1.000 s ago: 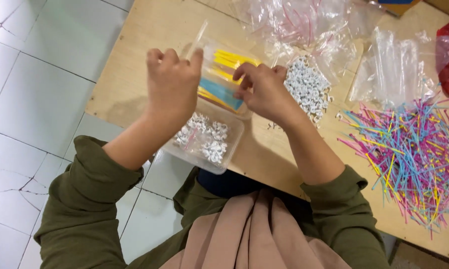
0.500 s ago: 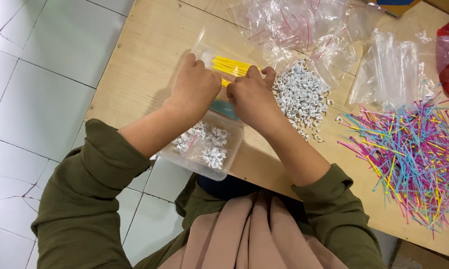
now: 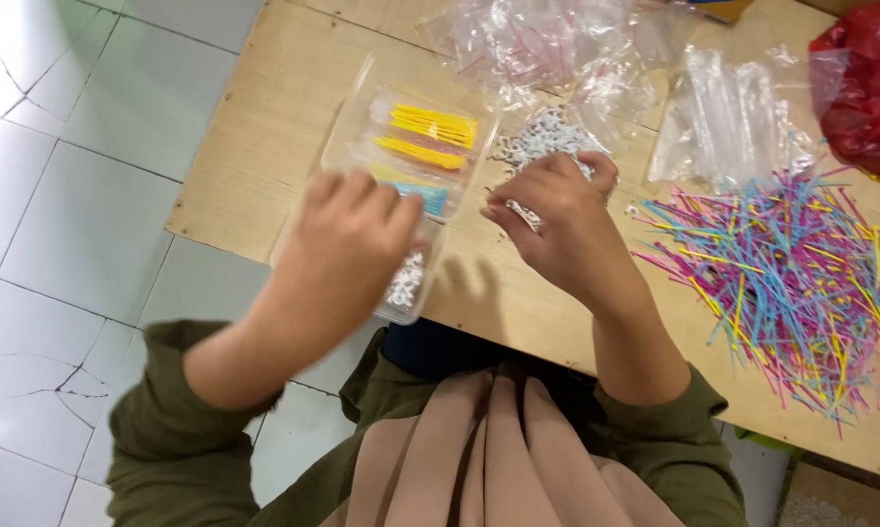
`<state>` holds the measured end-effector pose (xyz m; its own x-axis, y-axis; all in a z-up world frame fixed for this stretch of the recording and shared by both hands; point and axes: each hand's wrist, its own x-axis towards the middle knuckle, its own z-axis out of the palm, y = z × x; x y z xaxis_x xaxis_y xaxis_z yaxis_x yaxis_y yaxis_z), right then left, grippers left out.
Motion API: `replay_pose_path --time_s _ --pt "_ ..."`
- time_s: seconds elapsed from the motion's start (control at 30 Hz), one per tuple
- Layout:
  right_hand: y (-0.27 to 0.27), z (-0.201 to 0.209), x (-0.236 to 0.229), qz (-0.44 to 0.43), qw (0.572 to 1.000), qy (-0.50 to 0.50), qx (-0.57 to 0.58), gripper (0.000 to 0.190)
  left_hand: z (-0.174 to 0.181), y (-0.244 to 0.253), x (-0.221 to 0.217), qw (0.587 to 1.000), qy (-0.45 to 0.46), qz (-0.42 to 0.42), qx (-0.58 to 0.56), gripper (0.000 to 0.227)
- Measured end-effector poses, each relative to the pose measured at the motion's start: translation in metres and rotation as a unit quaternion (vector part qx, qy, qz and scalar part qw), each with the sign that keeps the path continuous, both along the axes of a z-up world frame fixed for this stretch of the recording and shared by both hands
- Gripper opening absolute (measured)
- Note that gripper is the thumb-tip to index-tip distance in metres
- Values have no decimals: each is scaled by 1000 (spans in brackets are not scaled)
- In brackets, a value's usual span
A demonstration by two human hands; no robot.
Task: Sorting blue sticks from a multi-colored pile and placing them into small plastic bags.
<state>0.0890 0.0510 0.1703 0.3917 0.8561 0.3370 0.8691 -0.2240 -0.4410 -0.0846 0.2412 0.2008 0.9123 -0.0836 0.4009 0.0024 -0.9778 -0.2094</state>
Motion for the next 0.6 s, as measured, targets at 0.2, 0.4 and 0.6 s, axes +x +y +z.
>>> replay_pose_path --time_s 0.2,0.4,0.6 --pt "-91 -10 -10 -58 998 30 -5 10 9 -91 -6 976 -17 -136 -170 30" --pt "-177 -70 -13 -126 988 77 -36 12 -54 -157 43 953 66 -175 -239 37" --pt "-249 -106 -9 -267 960 79 -20 5 -87 -210 100 936 117 -198 -268 37"
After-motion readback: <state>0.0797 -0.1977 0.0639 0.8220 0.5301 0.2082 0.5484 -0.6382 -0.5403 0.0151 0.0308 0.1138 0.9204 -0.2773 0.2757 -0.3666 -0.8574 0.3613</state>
